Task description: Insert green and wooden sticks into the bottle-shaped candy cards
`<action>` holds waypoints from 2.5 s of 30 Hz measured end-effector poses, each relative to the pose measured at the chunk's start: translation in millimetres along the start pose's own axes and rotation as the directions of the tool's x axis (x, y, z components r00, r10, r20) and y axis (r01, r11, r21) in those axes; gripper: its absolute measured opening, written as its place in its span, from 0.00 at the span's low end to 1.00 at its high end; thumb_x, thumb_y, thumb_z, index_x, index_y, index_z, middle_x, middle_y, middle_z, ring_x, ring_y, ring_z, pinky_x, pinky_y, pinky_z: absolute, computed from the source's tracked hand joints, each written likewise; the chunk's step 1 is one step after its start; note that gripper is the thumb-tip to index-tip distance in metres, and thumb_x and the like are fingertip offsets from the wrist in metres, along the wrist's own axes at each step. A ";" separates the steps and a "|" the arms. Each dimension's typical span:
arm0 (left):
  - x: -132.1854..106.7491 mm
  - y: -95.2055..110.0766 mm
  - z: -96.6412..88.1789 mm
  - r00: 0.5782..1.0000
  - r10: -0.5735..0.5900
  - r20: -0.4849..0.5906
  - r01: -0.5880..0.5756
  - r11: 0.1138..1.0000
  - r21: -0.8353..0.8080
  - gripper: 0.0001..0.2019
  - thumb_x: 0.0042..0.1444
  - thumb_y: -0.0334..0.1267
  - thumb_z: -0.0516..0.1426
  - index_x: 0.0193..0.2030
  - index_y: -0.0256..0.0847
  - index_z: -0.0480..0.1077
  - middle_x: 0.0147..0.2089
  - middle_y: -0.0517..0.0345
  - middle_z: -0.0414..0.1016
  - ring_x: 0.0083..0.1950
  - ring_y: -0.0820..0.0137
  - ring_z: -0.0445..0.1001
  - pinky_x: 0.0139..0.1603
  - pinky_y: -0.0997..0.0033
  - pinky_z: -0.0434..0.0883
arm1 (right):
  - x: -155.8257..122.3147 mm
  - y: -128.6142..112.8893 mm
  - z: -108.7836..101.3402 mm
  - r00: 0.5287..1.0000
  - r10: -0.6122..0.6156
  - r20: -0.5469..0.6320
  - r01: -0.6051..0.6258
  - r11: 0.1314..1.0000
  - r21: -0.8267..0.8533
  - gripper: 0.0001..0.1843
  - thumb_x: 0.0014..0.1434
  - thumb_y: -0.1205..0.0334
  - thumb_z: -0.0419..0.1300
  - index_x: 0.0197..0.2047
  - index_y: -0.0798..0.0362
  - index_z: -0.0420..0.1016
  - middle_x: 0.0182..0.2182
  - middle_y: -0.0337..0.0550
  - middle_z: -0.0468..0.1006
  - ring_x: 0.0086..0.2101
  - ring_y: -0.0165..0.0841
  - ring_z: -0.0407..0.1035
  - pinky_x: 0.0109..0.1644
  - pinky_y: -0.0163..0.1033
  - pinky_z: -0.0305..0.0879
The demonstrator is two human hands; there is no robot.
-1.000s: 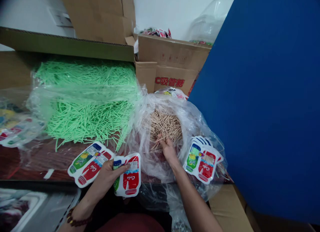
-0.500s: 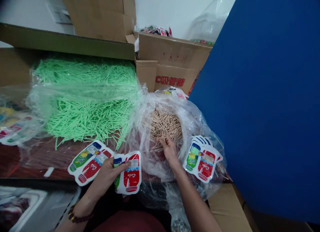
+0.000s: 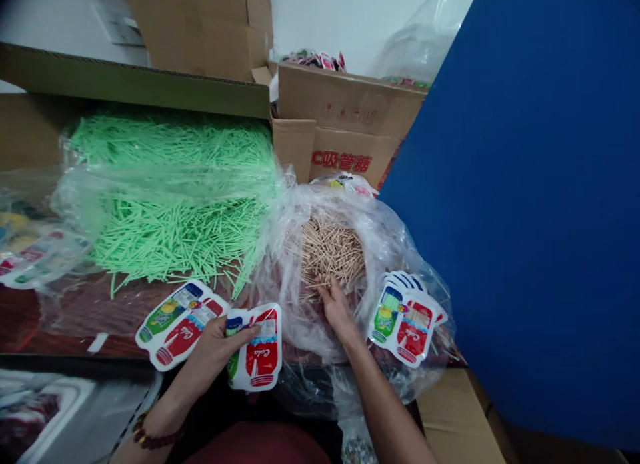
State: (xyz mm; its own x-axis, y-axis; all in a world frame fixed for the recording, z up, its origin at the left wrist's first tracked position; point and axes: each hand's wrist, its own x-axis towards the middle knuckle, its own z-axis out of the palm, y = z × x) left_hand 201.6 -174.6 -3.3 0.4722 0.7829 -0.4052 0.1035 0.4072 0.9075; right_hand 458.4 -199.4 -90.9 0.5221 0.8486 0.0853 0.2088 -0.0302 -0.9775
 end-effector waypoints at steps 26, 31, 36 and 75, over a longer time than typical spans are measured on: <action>-2.0 0.4 1.2 1.000 0.013 -0.005 -0.013 1.000 -0.020 0.12 0.44 0.43 0.66 0.29 0.36 0.74 0.26 0.58 0.79 0.26 0.67 0.76 0.28 0.74 0.71 | 45.9 -47.3 -24.1 0.995 0.039 0.095 -0.034 0.998 -0.054 0.15 0.50 0.47 0.61 0.28 0.51 0.72 0.21 0.37 0.75 0.24 0.34 0.69 0.34 0.41 0.67; -0.6 -2.2 -0.2 0.999 -0.012 0.031 0.013 0.998 -0.065 0.12 0.45 0.42 0.66 0.30 0.36 0.75 0.28 0.57 0.80 0.27 0.67 0.76 0.30 0.73 0.71 | 32.4 -69.3 -24.3 0.970 0.175 0.169 -0.229 0.889 0.396 0.16 0.48 0.49 0.66 0.34 0.51 0.72 0.26 0.40 0.78 0.27 0.35 0.73 0.35 0.44 0.72; 0.6 1.2 2.5 0.993 -0.002 0.115 0.010 0.998 -0.064 0.12 0.48 0.42 0.65 0.32 0.34 0.75 0.30 0.55 0.81 0.29 0.66 0.77 0.31 0.72 0.71 | -1.9 -92.5 6.4 0.979 0.152 0.135 -0.203 0.681 0.704 0.09 0.53 0.55 0.65 0.34 0.48 0.72 0.29 0.37 0.78 0.35 0.36 0.75 0.51 0.50 0.70; 18.2 12.4 6.8 0.968 0.162 0.191 -0.136 0.980 -0.142 0.09 0.50 0.39 0.65 0.34 0.35 0.76 0.31 0.58 0.80 0.31 0.71 0.75 0.35 0.75 0.70 | -39.3 -127.2 25.3 0.816 -0.233 0.528 0.224 0.971 0.083 0.21 0.66 0.54 0.50 0.60 0.46 0.66 0.59 0.46 0.69 0.58 0.40 0.62 0.63 0.50 0.56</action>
State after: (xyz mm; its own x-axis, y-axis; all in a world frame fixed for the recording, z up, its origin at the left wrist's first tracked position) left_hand 217.5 -158.5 1.3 0.6408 0.7343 -0.2241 -0.0874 0.3598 0.9289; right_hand 390.4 -215.5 25.2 -0.0595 0.9789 0.1955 0.2515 0.2043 -0.9461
